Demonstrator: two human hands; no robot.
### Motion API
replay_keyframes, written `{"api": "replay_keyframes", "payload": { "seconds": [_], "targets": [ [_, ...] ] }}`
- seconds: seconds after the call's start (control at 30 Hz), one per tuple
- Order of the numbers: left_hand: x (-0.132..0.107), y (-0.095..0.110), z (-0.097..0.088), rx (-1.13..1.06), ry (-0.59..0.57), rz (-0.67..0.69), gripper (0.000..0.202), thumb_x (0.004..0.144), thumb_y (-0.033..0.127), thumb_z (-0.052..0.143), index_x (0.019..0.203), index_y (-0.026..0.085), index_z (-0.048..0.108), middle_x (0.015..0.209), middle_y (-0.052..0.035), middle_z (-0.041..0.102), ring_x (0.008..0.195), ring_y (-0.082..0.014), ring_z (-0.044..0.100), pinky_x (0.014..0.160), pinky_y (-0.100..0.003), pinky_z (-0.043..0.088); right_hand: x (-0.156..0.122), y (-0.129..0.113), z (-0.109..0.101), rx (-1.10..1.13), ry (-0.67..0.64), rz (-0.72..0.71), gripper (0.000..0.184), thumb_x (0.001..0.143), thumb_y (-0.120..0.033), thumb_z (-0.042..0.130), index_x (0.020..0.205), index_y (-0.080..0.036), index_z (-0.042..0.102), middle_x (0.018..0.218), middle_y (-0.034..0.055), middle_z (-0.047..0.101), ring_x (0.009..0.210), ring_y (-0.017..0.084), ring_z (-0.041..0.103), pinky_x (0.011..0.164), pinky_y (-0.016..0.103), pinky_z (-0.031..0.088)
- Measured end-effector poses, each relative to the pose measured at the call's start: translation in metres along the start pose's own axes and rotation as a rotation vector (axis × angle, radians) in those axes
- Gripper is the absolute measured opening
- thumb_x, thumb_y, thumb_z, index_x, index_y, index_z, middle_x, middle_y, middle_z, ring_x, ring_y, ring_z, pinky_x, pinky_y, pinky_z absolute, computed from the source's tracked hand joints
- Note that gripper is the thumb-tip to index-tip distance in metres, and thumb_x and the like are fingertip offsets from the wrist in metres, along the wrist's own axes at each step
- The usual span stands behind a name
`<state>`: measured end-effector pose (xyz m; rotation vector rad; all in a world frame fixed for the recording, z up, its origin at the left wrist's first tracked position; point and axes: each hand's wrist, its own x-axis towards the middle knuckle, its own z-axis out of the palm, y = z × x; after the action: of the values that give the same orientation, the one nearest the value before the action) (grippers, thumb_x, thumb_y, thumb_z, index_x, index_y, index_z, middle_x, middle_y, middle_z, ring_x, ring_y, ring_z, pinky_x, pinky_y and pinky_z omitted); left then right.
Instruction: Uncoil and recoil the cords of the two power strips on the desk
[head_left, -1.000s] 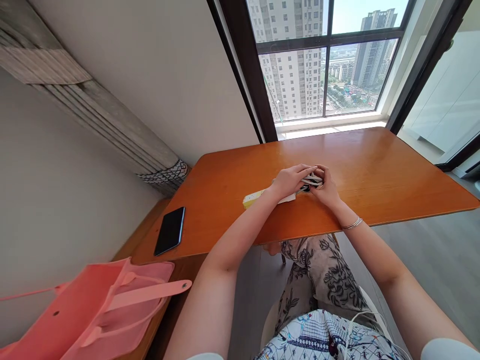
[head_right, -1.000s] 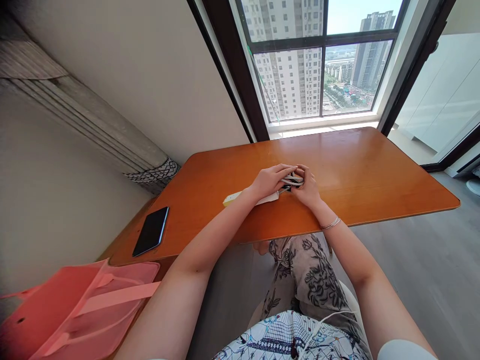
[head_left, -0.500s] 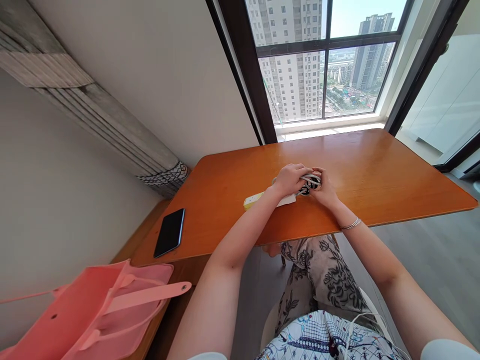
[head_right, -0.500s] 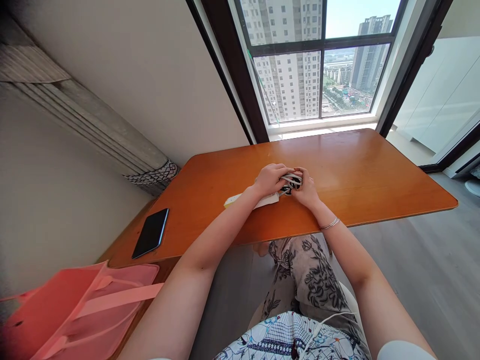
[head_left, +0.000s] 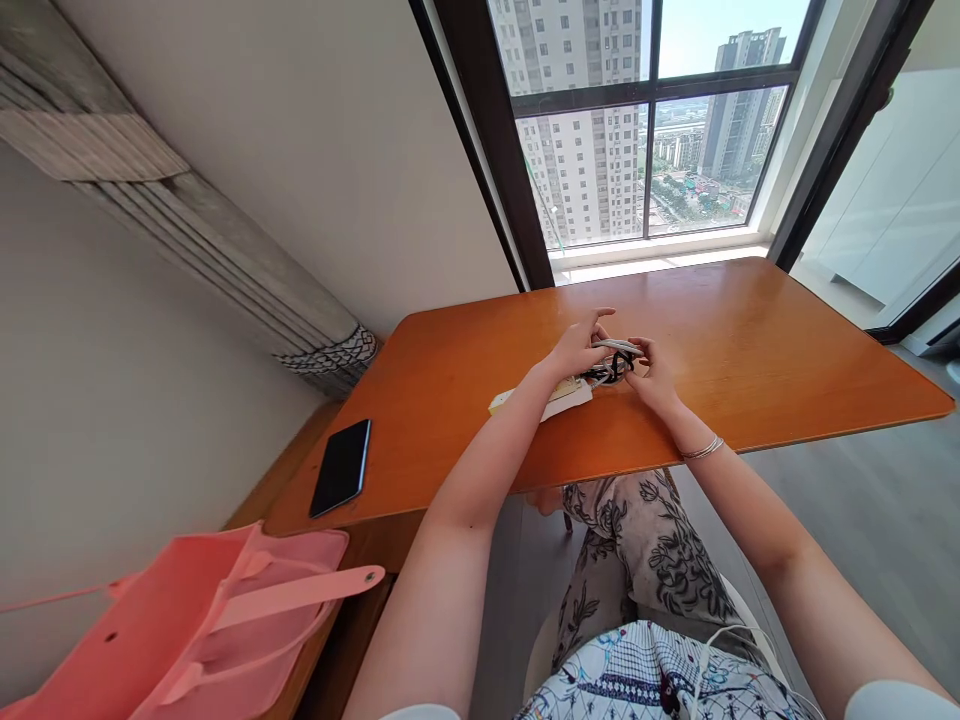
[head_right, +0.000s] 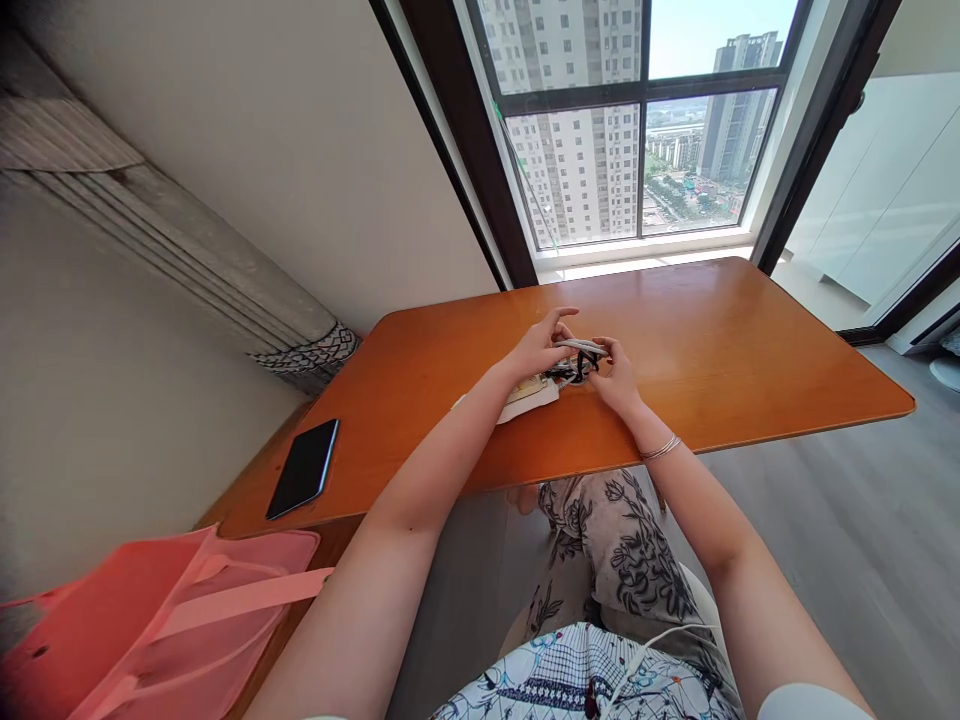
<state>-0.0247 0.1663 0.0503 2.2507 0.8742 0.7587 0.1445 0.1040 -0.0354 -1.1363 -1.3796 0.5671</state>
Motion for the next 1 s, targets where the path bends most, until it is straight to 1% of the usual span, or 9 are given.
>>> {"api": "replay_keyframes", "payload": {
  "seconds": [0.13,0.27,0.37,0.47,0.57,0.67,0.77,0.9,1.0],
  "targets": [
    [-0.001,0.003,0.000,0.103,-0.066,0.052,0.066,0.085,0.023,0.062,0.147,0.020,0.043,0.121,-0.0094,0.071,0.083,-0.0139,0.068,0.084,-0.029,0.052,0.002,0.003,0.000,0.016,-0.002,0.037,0.052,0.066,-0.021,0.060,0.117,-0.023,0.051,0.126,0.0095,0.065,0.110,0.024,0.063,0.092,0.041,0.050],
    [0.000,0.008,0.000,0.206,-0.117,0.053,0.042,0.090,0.024,0.054,0.130,0.018,0.060,0.108,-0.0065,0.075,0.097,-0.0193,0.069,0.090,-0.032,0.051,0.001,0.006,0.004,0.028,-0.008,0.040,0.052,0.067,-0.017,0.057,0.118,-0.023,0.049,0.124,0.0082,0.064,0.110,0.022,0.063,0.088,0.038,0.053],
    [0.003,0.009,0.003,0.250,-0.111,0.027,0.041,0.090,0.027,0.055,0.130,0.020,0.059,0.097,-0.0026,0.074,0.091,-0.0188,0.069,0.087,-0.031,0.051,-0.001,0.008,0.006,0.023,0.002,0.022,0.054,0.067,-0.014,0.055,0.120,-0.023,0.048,0.127,0.0094,0.063,0.114,0.022,0.061,0.089,0.038,0.054],
    [0.004,0.009,0.005,0.231,-0.128,0.017,0.047,0.090,0.029,0.055,0.136,0.021,0.052,0.094,-0.0003,0.072,0.089,-0.0173,0.068,0.085,-0.029,0.050,-0.004,0.008,0.006,-0.052,0.097,-0.010,0.056,0.069,-0.015,0.059,0.124,-0.023,0.048,0.134,0.0122,0.057,0.121,0.024,0.056,0.091,0.040,0.054],
    [0.006,0.009,0.005,0.180,-0.150,0.026,0.049,0.091,0.028,0.054,0.139,0.018,0.049,0.097,-0.0022,0.072,0.090,-0.0172,0.068,0.084,-0.029,0.050,-0.005,0.005,0.005,-0.128,0.225,-0.003,0.049,0.075,-0.023,0.063,0.121,-0.023,0.049,0.132,0.0131,0.055,0.118,0.025,0.055,0.086,0.039,0.054],
    [0.007,0.011,0.004,0.154,-0.147,0.016,0.047,0.091,0.030,0.055,0.136,0.018,0.052,0.101,-0.0040,0.072,0.093,-0.0179,0.067,0.084,-0.029,0.050,-0.006,0.000,0.004,-0.132,0.295,0.028,0.029,0.084,-0.034,0.060,0.109,-0.022,0.052,0.117,0.0110,0.057,0.101,0.022,0.058,0.077,0.036,0.053],
    [0.009,0.012,0.004,0.144,-0.144,-0.010,0.044,0.090,0.031,0.057,0.131,0.018,0.056,0.101,-0.0040,0.071,0.089,-0.0174,0.067,0.082,-0.029,0.051,-0.006,-0.006,0.003,-0.121,0.356,0.038,0.029,0.085,-0.045,0.061,0.099,-0.022,0.050,0.105,0.0081,0.057,0.091,0.020,0.056,0.072,0.034,0.051],
    [0.011,0.011,0.005,0.141,-0.129,-0.040,0.044,0.088,0.030,0.060,0.130,0.017,0.058,0.098,-0.0034,0.072,0.087,-0.0168,0.067,0.083,-0.030,0.052,-0.008,-0.009,0.006,-0.136,0.267,0.088,0.043,0.074,-0.052,0.074,0.093,-0.023,0.050,0.097,0.0047,0.059,0.088,0.020,0.058,0.077,0.035,0.051],
    [0.012,0.008,0.005,0.134,-0.110,-0.046,0.045,0.086,0.029,0.062,0.129,0.016,0.059,0.098,-0.0040,0.073,0.090,-0.0175,0.067,0.085,-0.030,0.052,-0.008,-0.006,0.008,-0.163,0.137,0.098,0.051,0.065,-0.048,0.080,0.099,-0.024,0.052,0.101,0.0049,0.063,0.091,0.022,0.061,0.080,0.038,0.053]
  ]
}}
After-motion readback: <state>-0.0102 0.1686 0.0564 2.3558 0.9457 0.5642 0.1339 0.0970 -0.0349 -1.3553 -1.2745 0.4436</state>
